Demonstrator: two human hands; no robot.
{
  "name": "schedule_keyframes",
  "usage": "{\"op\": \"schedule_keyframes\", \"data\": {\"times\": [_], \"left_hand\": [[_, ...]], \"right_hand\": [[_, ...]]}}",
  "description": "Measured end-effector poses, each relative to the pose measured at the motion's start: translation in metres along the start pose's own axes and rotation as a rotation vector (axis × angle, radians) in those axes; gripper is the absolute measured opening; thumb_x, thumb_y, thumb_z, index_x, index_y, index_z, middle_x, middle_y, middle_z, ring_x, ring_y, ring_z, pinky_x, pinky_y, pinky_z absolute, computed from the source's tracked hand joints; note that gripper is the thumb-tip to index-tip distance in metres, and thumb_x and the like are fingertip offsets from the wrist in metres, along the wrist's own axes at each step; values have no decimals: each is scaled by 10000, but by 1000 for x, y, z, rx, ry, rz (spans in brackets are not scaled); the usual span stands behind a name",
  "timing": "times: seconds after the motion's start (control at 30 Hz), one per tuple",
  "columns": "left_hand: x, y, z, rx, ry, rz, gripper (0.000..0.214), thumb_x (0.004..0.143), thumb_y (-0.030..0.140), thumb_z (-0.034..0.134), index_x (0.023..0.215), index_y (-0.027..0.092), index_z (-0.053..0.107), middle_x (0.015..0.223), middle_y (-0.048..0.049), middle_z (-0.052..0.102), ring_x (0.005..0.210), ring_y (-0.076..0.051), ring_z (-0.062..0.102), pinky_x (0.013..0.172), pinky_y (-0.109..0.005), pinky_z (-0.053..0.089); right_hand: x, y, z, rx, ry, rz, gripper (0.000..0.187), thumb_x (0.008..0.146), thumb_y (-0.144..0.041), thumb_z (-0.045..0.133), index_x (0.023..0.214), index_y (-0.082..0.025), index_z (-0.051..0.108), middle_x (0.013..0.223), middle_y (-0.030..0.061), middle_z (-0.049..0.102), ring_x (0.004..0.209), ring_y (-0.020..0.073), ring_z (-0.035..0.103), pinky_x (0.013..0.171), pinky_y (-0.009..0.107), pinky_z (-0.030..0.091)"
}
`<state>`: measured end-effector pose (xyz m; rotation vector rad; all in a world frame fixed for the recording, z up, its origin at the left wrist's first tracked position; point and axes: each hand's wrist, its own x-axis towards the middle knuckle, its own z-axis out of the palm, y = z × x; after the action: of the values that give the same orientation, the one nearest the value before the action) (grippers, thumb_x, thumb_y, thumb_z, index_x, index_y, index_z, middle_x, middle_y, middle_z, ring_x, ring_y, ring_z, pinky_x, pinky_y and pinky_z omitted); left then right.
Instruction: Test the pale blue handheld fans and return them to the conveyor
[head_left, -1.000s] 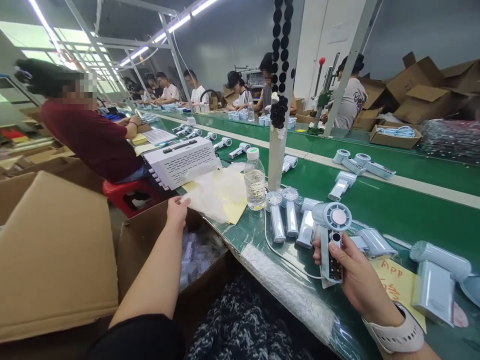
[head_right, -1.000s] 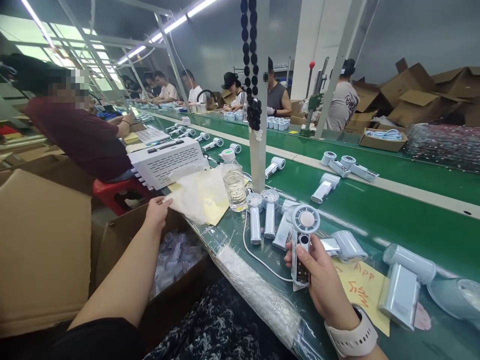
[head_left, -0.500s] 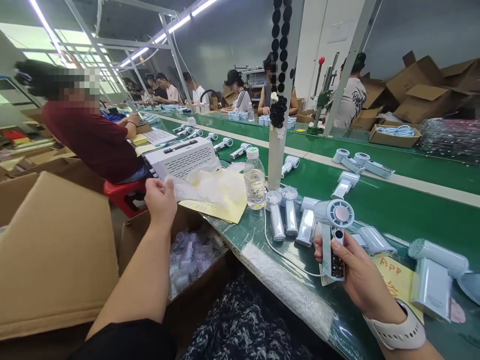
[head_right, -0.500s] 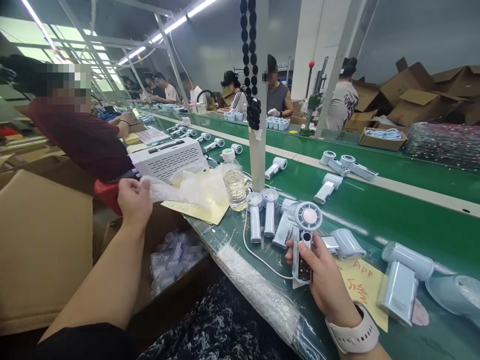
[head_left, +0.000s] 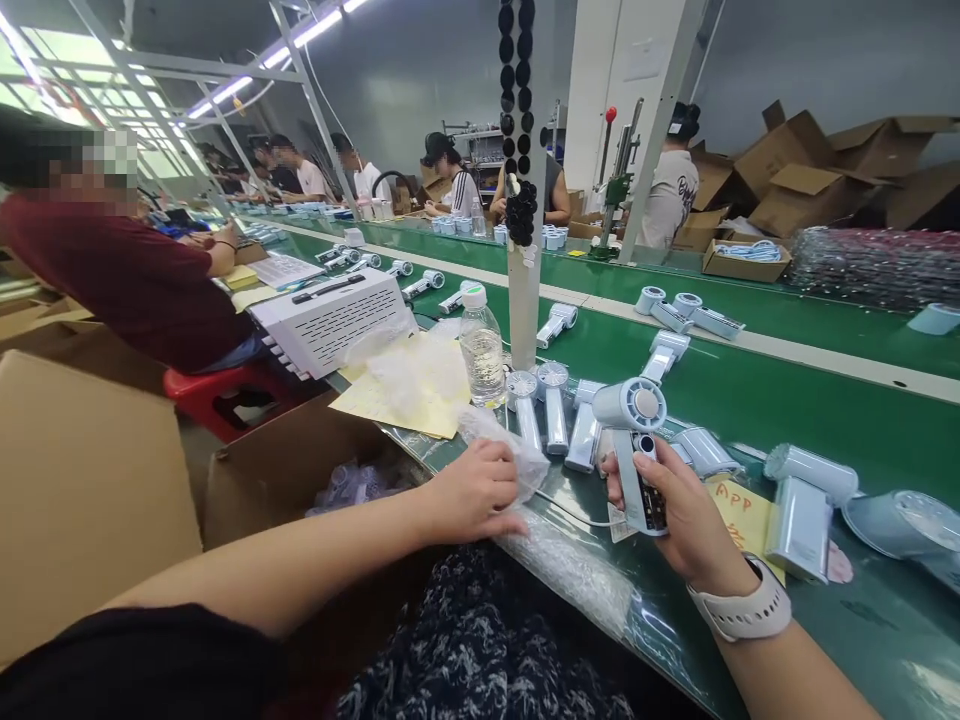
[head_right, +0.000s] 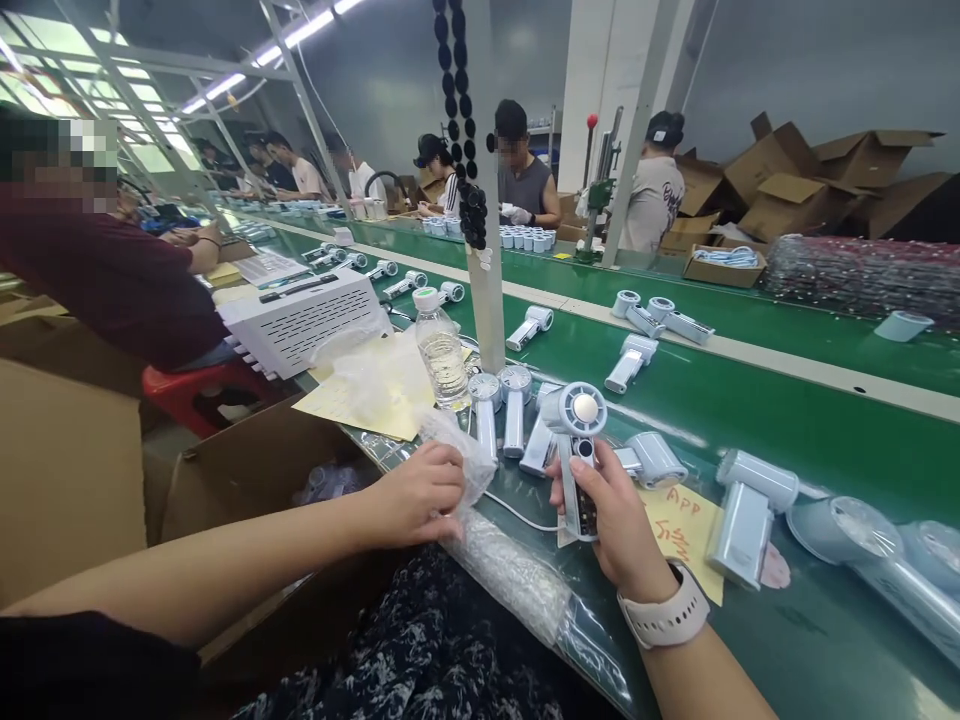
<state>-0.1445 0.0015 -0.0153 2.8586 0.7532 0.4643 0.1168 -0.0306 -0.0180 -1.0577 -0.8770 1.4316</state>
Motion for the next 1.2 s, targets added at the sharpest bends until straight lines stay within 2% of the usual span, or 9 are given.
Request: {"op": "schedule_keyframes", "data": {"times": [0.1, 0.2, 0.27, 0.37, 0.6, 0.77, 0.87, 1.0, 1.2], "left_hand": [[-1, -6, 6, -194, 132, -329, 314, 914, 322, 602, 681, 221, 418, 715, -2, 537, 729, -177, 517, 724, -314, 452], [2, -8, 8, -310, 156, -571, 194, 783, 218, 685, 875, 219, 514, 871, -9, 556, 735, -167, 530, 686, -305, 484], [5, -8, 9, -357, 78, -556, 285, 748, 127, 645, 1002, 217, 552, 987, -36, 586, 826, -181, 576, 762, -324, 515], [8, -6, 7, -361, 4, -540, 286, 754, 75, 566, 1004, 216, 567, 1013, -49, 618, 859, -194, 598, 802, -341, 517], [12, 0, 8, -355, 113, -589, 154, 786, 115, 547, 883, 227, 505, 845, -6, 569, 784, -185, 559, 788, -341, 484], [17, -4, 11, -467, 141, -663, 133, 791, 150, 568, 887, 224, 512, 790, 16, 589, 749, -185, 554, 722, -323, 444], [20, -11, 13, -772, 189, -741, 267, 702, 184, 705, 885, 221, 514, 806, 32, 602, 774, -174, 552, 704, -296, 430], [20, -21, 14, -1046, 189, -812, 331, 751, 338, 714, 903, 226, 442, 757, 52, 539, 613, -112, 499, 582, -264, 421], [17, -25, 6, -1211, 203, -831, 460, 705, 371, 788, 933, 229, 414, 773, 60, 517, 581, -69, 458, 518, -212, 368]], "right_hand": [[1, -4, 2, 38, 6, 14, 489, 755, -494, 761, 1103, -245, 526, 835, 1, 703, 596, 150, 591, 547, 290, 461], [3, -5, 5, 29, 16, 32, 605, 713, -518, 787, 1143, -249, 457, 800, -10, 700, 577, 154, 594, 522, 283, 451], [3, -3, 7, -14, 26, 46, 631, 700, -531, 801, 1131, -242, 442, 776, -16, 692, 563, 150, 589, 509, 276, 447], [3, -1, 8, -80, 37, 67, 640, 676, -551, 819, 1086, -234, 444, 750, -15, 687, 542, 147, 581, 495, 274, 449], [0, -1, 8, -114, -11, 53, 609, 696, -559, 801, 1093, -238, 469, 777, -2, 696, 565, 147, 590, 511, 277, 472], [-8, 2, 13, -133, -373, 20, 510, 754, -487, 781, 1164, -248, 592, 1004, 50, 704, 639, 172, 657, 541, 310, 519], [-9, 4, 17, -337, -504, -17, 359, 800, -450, 736, 1088, -236, 716, 1031, 68, 737, 822, 253, 701, 712, 402, 574], [-4, 7, 18, -703, -391, -158, 249, 879, -351, 614, 1021, -238, 784, 1021, 75, 784, 1015, 327, 688, 930, 499, 506], [-3, 9, 15, -911, -272, -218, 299, 884, -334, 613, 1126, -265, 774, 1059, 85, 791, 1016, 337, 708, 881, 479, 532]]}}
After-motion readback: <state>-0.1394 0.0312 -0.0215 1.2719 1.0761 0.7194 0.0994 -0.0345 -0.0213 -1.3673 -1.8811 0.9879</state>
